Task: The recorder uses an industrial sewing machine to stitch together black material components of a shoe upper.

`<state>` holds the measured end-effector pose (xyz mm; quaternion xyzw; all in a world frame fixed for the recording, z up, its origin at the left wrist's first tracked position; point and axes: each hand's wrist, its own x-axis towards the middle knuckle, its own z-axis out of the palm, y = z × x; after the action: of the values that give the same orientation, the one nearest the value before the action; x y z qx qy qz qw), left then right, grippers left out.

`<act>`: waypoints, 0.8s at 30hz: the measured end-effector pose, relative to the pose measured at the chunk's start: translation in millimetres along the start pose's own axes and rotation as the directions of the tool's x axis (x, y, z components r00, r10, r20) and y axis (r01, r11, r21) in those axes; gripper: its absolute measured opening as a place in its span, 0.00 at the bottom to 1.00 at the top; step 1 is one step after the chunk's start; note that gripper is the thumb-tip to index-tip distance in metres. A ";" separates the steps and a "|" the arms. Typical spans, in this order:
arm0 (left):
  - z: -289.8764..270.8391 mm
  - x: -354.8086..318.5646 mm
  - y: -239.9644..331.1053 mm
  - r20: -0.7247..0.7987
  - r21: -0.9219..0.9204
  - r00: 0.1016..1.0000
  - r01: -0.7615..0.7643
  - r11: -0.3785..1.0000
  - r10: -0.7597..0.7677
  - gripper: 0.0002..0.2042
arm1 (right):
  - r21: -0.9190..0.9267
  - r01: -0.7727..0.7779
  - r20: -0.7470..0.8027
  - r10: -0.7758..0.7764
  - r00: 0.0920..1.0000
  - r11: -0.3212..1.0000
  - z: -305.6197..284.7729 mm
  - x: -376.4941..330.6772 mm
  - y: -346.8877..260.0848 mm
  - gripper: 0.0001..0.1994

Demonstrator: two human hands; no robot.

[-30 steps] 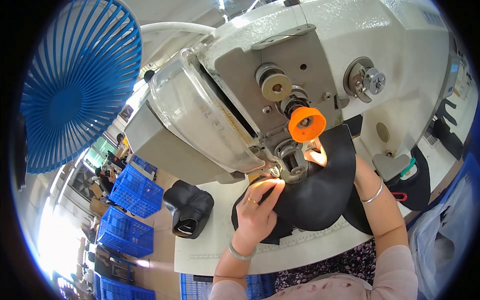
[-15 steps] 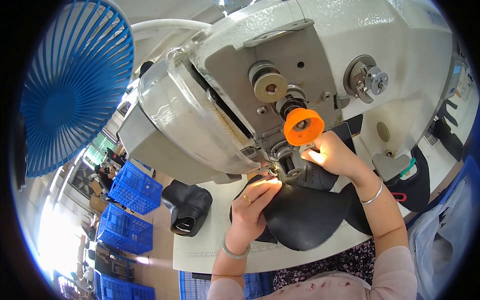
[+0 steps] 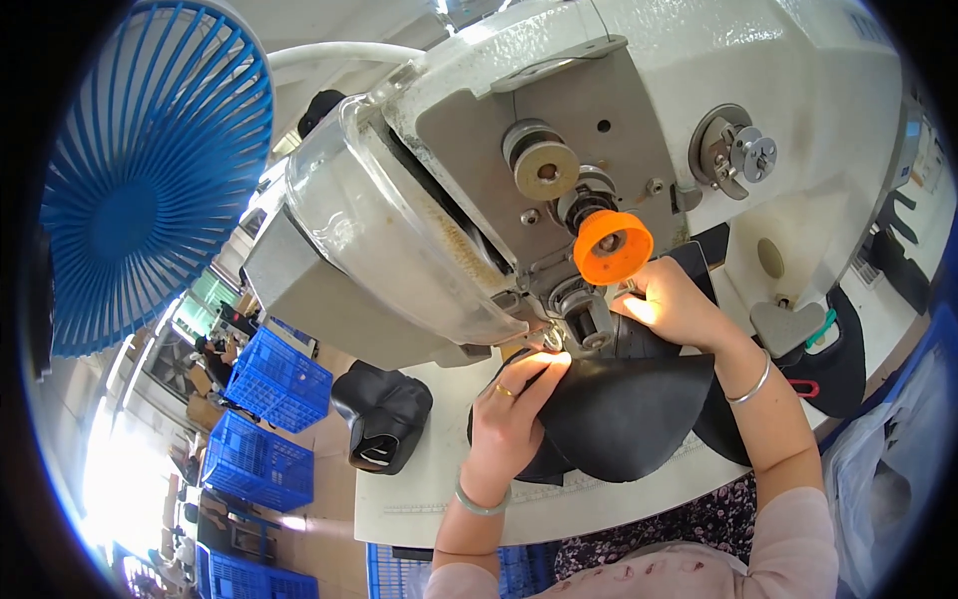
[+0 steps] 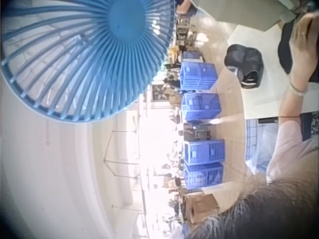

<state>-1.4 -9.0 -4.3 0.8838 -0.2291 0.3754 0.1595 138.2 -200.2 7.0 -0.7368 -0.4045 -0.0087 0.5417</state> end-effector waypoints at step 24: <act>-1.4 -3.0 12.4 0.016 -0.074 0.992 0.127 0.989 -0.126 0.31 | -0.097 0.025 -0.099 -0.035 0.994 0.995 9.6 -4.9 -0.2 0.11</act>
<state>-10.6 -18.0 -4.2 0.8921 -0.1875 0.3505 0.2147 130.7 -195.3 1.0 -0.7543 -0.3867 -0.0733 0.5255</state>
